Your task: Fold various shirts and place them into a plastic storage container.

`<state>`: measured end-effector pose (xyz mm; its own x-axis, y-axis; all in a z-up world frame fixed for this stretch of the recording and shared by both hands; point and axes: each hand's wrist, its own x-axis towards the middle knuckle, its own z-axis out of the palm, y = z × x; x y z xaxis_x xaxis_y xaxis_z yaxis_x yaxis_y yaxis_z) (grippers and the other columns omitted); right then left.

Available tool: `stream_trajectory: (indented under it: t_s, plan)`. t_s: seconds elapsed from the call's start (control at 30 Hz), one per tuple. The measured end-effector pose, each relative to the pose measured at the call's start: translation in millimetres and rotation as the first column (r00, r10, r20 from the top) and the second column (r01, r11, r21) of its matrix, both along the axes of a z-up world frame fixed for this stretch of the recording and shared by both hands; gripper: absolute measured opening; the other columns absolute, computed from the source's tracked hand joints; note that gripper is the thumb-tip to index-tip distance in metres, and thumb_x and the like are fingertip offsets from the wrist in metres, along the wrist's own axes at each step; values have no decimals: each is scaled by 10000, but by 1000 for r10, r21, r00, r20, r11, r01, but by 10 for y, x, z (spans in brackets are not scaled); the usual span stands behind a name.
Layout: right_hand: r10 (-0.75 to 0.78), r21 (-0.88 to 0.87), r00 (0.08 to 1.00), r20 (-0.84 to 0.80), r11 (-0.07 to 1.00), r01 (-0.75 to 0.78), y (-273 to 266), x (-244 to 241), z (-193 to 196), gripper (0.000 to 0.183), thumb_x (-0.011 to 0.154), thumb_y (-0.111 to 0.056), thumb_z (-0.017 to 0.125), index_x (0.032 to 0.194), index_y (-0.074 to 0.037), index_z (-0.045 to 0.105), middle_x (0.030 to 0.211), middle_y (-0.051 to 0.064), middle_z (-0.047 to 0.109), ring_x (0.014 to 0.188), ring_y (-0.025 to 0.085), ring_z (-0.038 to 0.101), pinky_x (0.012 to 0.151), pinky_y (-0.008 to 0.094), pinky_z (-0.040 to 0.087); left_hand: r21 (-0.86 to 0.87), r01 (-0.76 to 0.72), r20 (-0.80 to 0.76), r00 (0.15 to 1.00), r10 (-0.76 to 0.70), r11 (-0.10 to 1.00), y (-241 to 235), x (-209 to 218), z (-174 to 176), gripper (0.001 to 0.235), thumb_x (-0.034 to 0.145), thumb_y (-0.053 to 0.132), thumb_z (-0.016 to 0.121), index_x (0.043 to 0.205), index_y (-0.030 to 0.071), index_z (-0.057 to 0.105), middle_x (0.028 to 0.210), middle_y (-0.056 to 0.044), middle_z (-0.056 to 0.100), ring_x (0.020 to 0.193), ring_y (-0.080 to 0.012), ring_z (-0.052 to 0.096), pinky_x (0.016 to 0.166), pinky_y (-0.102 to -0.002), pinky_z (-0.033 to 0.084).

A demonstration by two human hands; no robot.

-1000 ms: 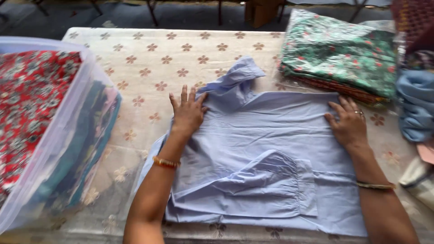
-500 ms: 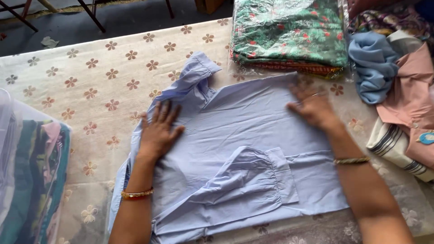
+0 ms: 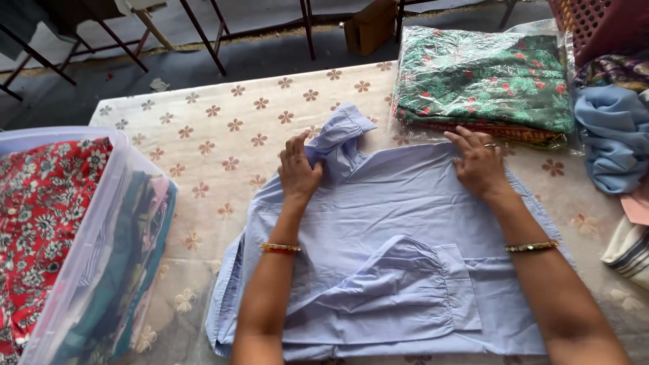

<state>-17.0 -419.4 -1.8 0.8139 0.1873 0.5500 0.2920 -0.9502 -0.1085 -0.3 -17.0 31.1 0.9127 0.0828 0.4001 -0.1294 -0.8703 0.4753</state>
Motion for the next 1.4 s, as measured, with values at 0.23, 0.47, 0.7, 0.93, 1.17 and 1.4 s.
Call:
stream_trajectory:
  t_s: [0.23,0.47,0.7,0.93,1.17,1.4]
  plan:
    - [-100,31,995,-25,994,101,-153,-29,-89,485,831,-84,704,1293,-222,754,1130,27,684,1150,272,605,970,464,439,-238,-44,108,992,71,970,71,110,-297,400,715,11,718,1092,143,731,1064,-125,559,975,-284,603,870,-411,532]
    - [-90,90,986,140,993,78,-189,-33,-27,86,858,-81,753,897,-158,757,961,30,658,1081,294,584,930,433,489,-462,-31,209,967,143,886,22,86,-209,82,899,64,712,968,102,734,716,-38,695,637,-182,667,591,-321,477]
    - [-106,136,978,179,987,82,-203,-125,5,111,830,-68,780,914,-130,740,968,63,648,1034,309,590,899,423,510,-670,291,232,956,-179,683,326,281,-590,143,919,-55,571,974,40,663,835,-65,739,757,-128,725,718,-258,552]
    - [4,239,995,100,971,-28,-368,-1153,302,140,844,-9,765,938,-112,751,962,65,646,958,288,628,795,424,509,-744,348,82,895,-439,571,822,-642,-121,90,1014,-29,584,1028,4,666,959,-58,765,887,-82,689,798,-205,517]
    - [143,79,988,-58,987,-139,-368,-1808,328,127,775,-27,774,859,-120,757,850,28,643,832,221,617,712,372,523,-761,284,-82,850,-521,583,1190,-1070,-265,119,967,-54,631,1045,-6,707,951,-27,753,903,-77,701,832,-221,557]
    - [77,-26,968,-239,996,-86,-336,-1892,358,172,745,-66,758,875,-177,766,896,2,653,933,219,632,853,386,542,-104,396,-226,884,-409,913,1201,-1241,-6,279,804,-21,697,1019,139,774,973,-53,723,959,-208,698,888,-343,547]
